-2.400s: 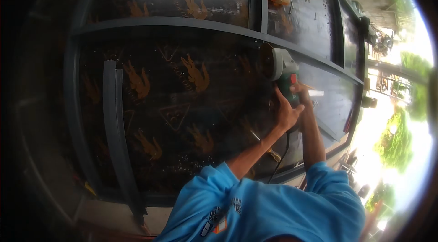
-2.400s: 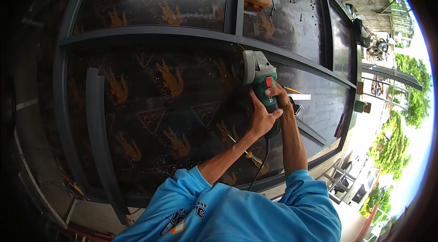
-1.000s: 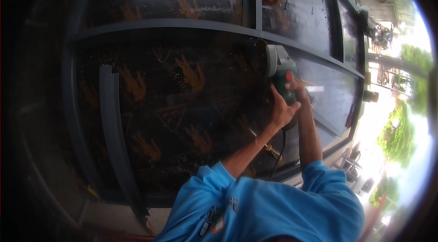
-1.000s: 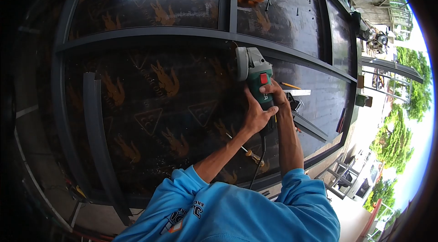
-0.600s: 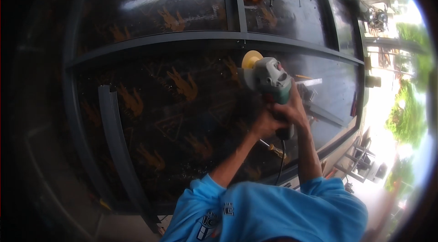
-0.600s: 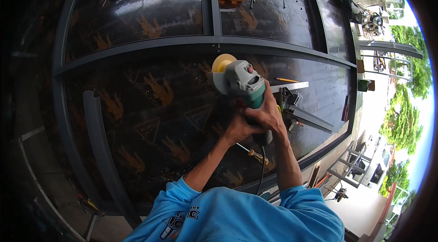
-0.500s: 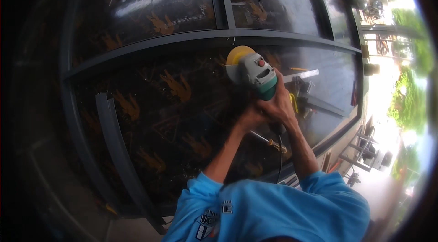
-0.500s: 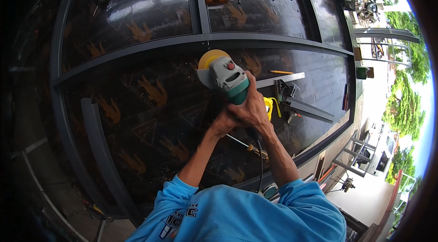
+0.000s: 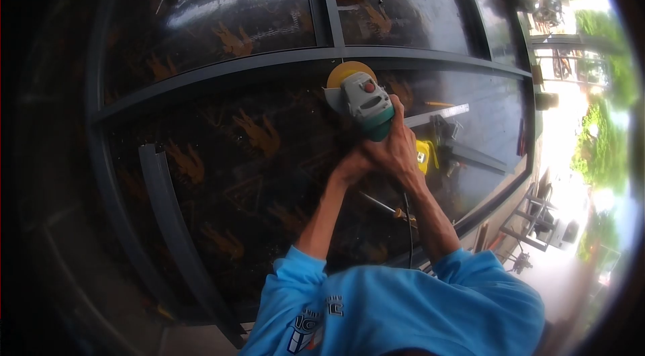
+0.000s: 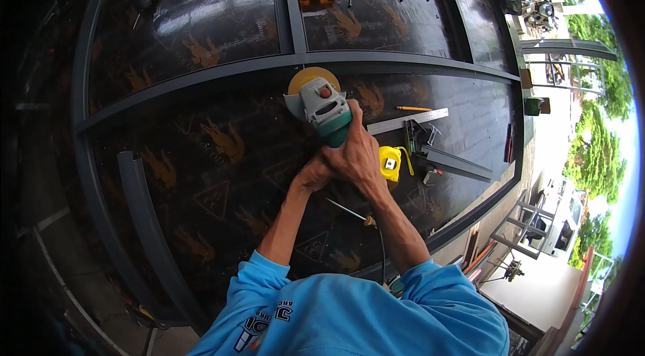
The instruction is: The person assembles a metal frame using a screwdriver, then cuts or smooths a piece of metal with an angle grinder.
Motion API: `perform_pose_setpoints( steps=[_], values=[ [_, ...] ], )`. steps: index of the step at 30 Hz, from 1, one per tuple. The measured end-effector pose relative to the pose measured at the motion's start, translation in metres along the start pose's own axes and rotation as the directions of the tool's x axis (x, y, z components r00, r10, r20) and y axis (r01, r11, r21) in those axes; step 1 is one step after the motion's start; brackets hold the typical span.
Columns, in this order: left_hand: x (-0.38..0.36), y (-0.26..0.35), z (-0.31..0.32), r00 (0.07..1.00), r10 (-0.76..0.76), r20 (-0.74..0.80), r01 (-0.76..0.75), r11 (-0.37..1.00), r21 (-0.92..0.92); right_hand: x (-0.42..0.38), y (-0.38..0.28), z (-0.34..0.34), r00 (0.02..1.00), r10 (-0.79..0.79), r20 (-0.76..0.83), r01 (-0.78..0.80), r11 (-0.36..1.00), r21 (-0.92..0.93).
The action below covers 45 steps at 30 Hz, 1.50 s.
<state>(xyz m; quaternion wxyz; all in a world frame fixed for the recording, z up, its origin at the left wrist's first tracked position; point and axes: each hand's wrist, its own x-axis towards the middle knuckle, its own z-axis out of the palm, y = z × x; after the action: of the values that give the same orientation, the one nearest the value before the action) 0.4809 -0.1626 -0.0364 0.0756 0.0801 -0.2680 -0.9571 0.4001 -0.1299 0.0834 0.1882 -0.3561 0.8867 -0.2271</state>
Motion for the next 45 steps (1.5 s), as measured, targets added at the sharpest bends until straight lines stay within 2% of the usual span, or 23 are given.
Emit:
perform_pose_setpoints(
  steps=[5,14,17,21,23,24,25,26,28,45],
  values=[
    [-0.002,0.006,0.003,0.999,0.018,0.051,-0.019,1.000,0.023,0.000,0.002,0.001,1.000,-0.002,0.004,0.002,1.000,-0.022],
    [0.002,0.001,-0.001,0.997,0.068,0.023,-0.068,0.997,0.027,0.001,0.003,0.003,1.000,0.022,-0.001,-0.022,1.000,-0.008],
    [0.003,0.012,0.003,0.995,0.054,0.080,-0.061,0.995,0.082,0.001,0.007,0.004,0.999,0.040,-0.014,-0.040,0.999,0.014],
    [0.001,0.020,0.016,0.997,0.064,0.051,-0.068,0.993,0.099,0.000,0.008,-0.003,0.991,0.137,0.004,-0.136,0.983,0.125],
    [0.001,0.034,0.024,0.993,-0.088,0.082,0.062,0.960,0.275,0.001,0.014,-0.010,0.986,0.165,0.033,-0.168,0.974,0.149],
    [-0.001,0.034,0.029,0.993,-0.087,0.081,0.061,0.958,0.280,0.001,0.020,-0.013,0.986,0.148,0.076,-0.164,0.935,0.314],
    [-0.007,0.031,0.037,0.999,0.033,-0.035,-0.018,0.931,0.364,0.001,0.022,-0.014,0.985,0.123,0.118,-0.165,0.867,0.470],
    [-0.012,0.029,0.042,0.977,0.161,-0.137,-0.083,0.887,0.454,0.000,0.020,-0.015,0.986,0.119,0.120,-0.163,0.866,0.474],
    [-0.017,0.031,0.046,0.977,0.157,-0.147,-0.078,0.896,0.437,-0.002,0.014,-0.022,0.955,0.169,0.244,-0.292,0.688,0.665],
    [-0.022,0.052,0.046,0.969,0.116,-0.217,-0.028,0.928,0.372,0.008,0.009,-0.007,0.958,0.162,0.236,-0.281,0.688,0.669]
  ],
)
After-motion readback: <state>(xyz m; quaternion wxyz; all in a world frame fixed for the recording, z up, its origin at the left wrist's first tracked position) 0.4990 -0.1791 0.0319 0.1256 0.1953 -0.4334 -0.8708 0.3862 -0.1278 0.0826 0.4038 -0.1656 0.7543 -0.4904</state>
